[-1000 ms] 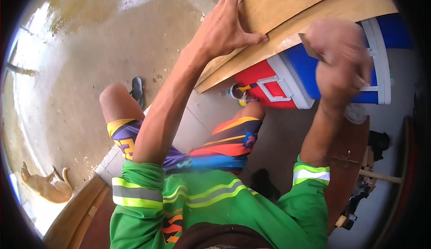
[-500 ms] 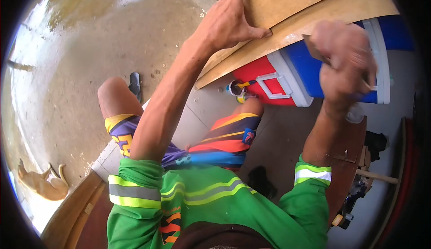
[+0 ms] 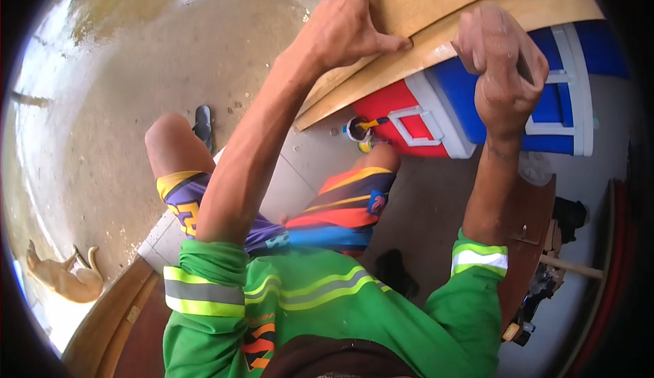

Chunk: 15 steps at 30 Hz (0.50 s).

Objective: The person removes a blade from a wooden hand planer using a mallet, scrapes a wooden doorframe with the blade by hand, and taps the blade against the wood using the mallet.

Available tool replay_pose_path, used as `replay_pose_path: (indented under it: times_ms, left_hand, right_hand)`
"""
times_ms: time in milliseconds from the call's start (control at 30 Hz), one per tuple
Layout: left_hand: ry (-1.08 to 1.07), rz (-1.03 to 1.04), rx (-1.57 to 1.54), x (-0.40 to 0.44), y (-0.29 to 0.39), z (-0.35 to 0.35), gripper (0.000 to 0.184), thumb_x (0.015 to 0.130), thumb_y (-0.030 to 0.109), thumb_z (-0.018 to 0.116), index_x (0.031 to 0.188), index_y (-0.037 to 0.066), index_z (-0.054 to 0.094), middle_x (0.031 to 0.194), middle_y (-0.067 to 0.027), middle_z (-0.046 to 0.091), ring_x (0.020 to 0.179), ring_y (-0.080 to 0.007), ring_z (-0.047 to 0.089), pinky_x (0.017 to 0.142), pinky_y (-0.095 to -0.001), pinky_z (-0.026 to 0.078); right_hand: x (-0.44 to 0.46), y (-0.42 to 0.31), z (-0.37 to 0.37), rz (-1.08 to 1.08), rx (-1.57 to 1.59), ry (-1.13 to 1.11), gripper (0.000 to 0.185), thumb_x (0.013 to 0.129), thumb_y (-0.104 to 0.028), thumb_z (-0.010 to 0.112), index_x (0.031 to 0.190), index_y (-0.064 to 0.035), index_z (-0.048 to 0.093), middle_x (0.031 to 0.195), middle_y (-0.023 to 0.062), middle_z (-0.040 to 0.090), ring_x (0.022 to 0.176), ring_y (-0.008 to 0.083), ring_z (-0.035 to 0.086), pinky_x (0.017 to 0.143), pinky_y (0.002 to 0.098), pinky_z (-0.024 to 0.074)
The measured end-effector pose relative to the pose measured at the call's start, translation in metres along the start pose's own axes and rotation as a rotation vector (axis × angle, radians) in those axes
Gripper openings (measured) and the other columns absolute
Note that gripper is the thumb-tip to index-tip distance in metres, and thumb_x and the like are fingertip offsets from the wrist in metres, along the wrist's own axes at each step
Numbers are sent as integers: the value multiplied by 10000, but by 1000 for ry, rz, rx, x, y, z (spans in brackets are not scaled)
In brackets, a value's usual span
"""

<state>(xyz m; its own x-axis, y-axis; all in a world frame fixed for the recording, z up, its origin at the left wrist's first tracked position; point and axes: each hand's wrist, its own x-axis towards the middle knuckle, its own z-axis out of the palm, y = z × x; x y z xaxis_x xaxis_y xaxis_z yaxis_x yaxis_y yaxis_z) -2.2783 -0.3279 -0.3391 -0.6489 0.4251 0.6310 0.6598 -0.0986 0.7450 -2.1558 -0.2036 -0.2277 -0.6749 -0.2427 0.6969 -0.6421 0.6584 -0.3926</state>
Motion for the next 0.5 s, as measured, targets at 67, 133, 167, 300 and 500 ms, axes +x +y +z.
replay_pose_path:
  times_ms: [67, 133, 167, 300, 500]
  left_hand:
    - [13, 6, 11, 1, -2, 3, 995, 656, 249, 835, 1411, -38, 255, 1333, -276, 432, 1280, -373, 427, 1091, -410, 354]
    - [16, -1, 3, -2, -6, 2, 995, 657, 249, 835, 1412, -40, 255, 1335, -277, 432, 1282, -374, 425, 1090, -410, 354]
    - [5, 3, -15, -1, -4, 1, 997, 657, 250, 836, 1412, -41, 253, 1337, -278, 431, 1285, -374, 423, 1091, -411, 354]
    - [33, 44, 32, 0, -7, 3, 999, 658, 253, 834, 1412, -45, 251, 1341, -280, 430, 1289, -376, 420, 1092, -411, 353]
    - [-4, 3, -21, 0, -3, 0, 993, 662, 259, 831, 1408, -50, 252, 1331, -281, 435, 1279, -379, 426, 1089, -412, 356]
  right_hand:
    - [6, 0, -1, -56, 173, -27, 278, 984, -53, 388, 719, -44, 471, 623, -15, 364, 578, 109, 372, 563, 277, 341]
    - [11, 1, -7, 72, 396, -101, 310, 992, -84, 370, 684, -79, 406, 631, -6, 347, 587, 105, 345, 568, 273, 317]
    - [9, 2, 4, 107, 237, -69, 342, 1005, -131, 358, 664, -102, 368, 620, -11, 328, 579, 101, 309, 557, 274, 293]
    - [-2, 0, 10, 188, -71, -50, 391, 1022, -195, 344, 638, -127, 319, 600, -12, 300, 567, 108, 267, 544, 278, 266]
    - [-10, 25, -27, -258, -476, -113, 189, 938, 7, 419, 820, -11, 565, 723, 45, 560, 624, 182, 498, 574, 267, 409]
